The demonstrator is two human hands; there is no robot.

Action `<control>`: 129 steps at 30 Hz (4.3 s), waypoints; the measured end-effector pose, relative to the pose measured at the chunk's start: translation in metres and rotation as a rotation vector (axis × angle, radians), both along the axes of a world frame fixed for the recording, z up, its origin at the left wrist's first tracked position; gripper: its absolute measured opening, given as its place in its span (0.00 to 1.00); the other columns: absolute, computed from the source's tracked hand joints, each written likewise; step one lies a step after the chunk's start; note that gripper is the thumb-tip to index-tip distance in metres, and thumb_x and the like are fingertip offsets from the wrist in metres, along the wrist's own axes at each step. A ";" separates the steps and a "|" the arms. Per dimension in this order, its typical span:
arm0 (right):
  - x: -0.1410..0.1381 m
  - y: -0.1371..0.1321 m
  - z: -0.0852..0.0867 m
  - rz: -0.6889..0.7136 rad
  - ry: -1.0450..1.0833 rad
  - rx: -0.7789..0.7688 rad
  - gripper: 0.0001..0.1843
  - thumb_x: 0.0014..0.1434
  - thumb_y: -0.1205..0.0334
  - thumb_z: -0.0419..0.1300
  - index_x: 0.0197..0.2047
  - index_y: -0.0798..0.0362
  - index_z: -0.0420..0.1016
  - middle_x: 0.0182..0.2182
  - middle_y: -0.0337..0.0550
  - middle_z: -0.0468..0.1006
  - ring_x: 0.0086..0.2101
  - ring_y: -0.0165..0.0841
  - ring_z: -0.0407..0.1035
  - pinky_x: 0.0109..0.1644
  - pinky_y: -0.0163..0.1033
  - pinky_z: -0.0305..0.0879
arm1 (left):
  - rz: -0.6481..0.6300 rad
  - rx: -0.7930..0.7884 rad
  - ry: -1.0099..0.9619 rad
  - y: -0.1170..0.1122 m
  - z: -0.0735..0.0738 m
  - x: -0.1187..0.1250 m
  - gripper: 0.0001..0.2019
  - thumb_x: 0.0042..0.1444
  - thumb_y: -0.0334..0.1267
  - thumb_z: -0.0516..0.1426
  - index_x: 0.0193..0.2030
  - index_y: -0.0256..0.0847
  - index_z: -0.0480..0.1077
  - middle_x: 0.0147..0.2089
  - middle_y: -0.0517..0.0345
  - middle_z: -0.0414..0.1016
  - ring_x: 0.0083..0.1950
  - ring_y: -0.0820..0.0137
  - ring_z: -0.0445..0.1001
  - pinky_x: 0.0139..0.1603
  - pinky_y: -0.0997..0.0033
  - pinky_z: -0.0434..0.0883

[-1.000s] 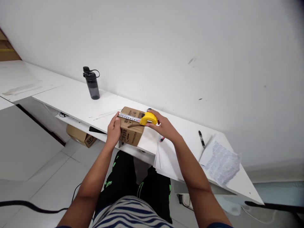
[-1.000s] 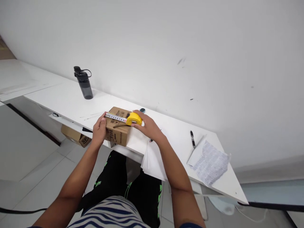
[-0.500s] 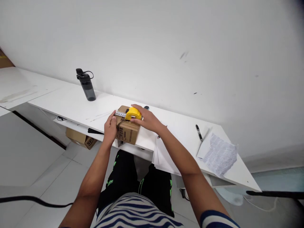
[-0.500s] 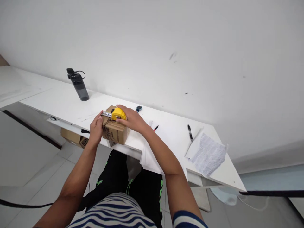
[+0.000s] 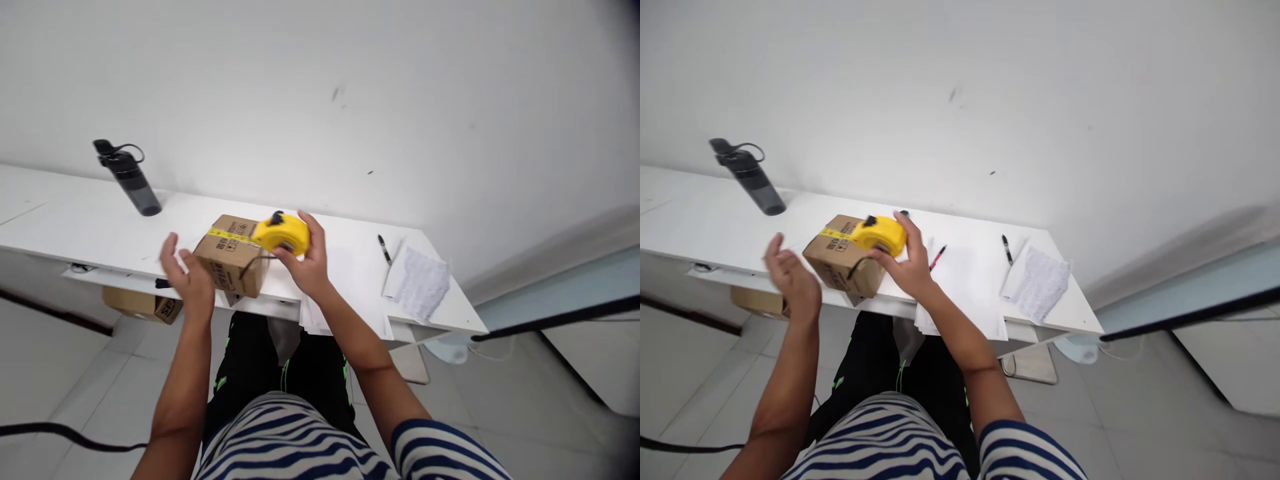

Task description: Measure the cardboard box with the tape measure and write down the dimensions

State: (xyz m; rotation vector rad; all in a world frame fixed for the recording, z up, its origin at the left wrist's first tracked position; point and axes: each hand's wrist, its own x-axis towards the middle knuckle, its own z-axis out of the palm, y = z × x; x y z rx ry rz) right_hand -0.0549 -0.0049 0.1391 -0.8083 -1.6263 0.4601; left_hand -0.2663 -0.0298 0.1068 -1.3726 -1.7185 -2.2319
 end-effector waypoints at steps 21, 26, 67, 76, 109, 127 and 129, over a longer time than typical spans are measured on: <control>0.132 0.089 -0.072 -0.274 -1.182 -0.376 0.25 0.64 0.69 0.51 0.64 0.53 0.64 0.45 0.58 0.78 0.37 0.41 0.74 0.41 0.44 0.62 | -1.222 -0.707 0.341 0.013 -0.063 0.120 0.20 0.55 0.53 0.60 0.48 0.45 0.65 0.59 0.49 0.74 0.63 0.58 0.70 0.60 0.55 0.68; 0.131 0.095 -0.082 -0.280 -1.041 -0.314 0.16 0.68 0.65 0.47 0.55 0.56 0.68 0.42 0.53 0.79 0.39 0.37 0.72 0.41 0.39 0.59 | -1.330 -0.743 0.301 0.032 -0.076 0.127 0.17 0.58 0.52 0.58 0.46 0.44 0.62 0.60 0.44 0.73 0.66 0.60 0.67 0.62 0.53 0.66; 0.089 0.053 -0.120 -0.101 -0.110 -0.627 0.20 0.59 0.47 0.53 0.21 0.51 0.65 0.23 0.38 0.72 0.28 0.32 0.65 0.34 0.38 0.61 | -1.247 -0.725 0.386 0.027 -0.067 0.131 0.13 0.57 0.49 0.60 0.43 0.46 0.66 0.56 0.47 0.77 0.71 0.59 0.58 0.67 0.50 0.59; 0.089 0.054 -0.124 -0.162 -0.050 -0.623 0.20 0.57 0.47 0.53 0.21 0.50 0.64 0.20 0.37 0.70 0.28 0.32 0.65 0.34 0.37 0.61 | -1.300 -0.766 0.365 0.030 -0.074 0.131 0.15 0.57 0.50 0.59 0.43 0.45 0.63 0.59 0.46 0.74 0.73 0.61 0.53 0.70 0.51 0.53; 0.090 0.055 -0.125 -0.162 0.011 -0.639 0.19 0.56 0.52 0.55 0.18 0.50 0.60 0.18 0.35 0.68 0.25 0.30 0.63 0.33 0.37 0.60 | -1.311 -0.744 0.372 0.029 -0.073 0.128 0.14 0.57 0.49 0.59 0.44 0.46 0.64 0.59 0.45 0.74 0.74 0.62 0.53 0.71 0.49 0.52; 0.095 0.036 -0.084 -0.105 -0.249 -0.660 0.24 0.64 0.51 0.50 0.58 0.55 0.68 0.46 0.52 0.75 0.42 0.39 0.71 0.47 0.46 0.68 | -1.283 -0.455 0.423 -0.026 -0.030 0.105 0.17 0.56 0.48 0.61 0.49 0.47 0.66 0.60 0.49 0.74 0.71 0.60 0.59 0.73 0.46 0.44; 0.088 0.014 -0.063 0.292 -0.106 -0.673 0.29 0.63 0.38 0.49 0.55 0.52 0.69 0.44 0.50 0.76 0.42 0.38 0.72 0.47 0.46 0.69 | -1.251 -0.354 0.358 -0.039 -0.013 0.093 0.19 0.54 0.53 0.62 0.47 0.47 0.66 0.58 0.49 0.76 0.71 0.57 0.59 0.73 0.44 0.44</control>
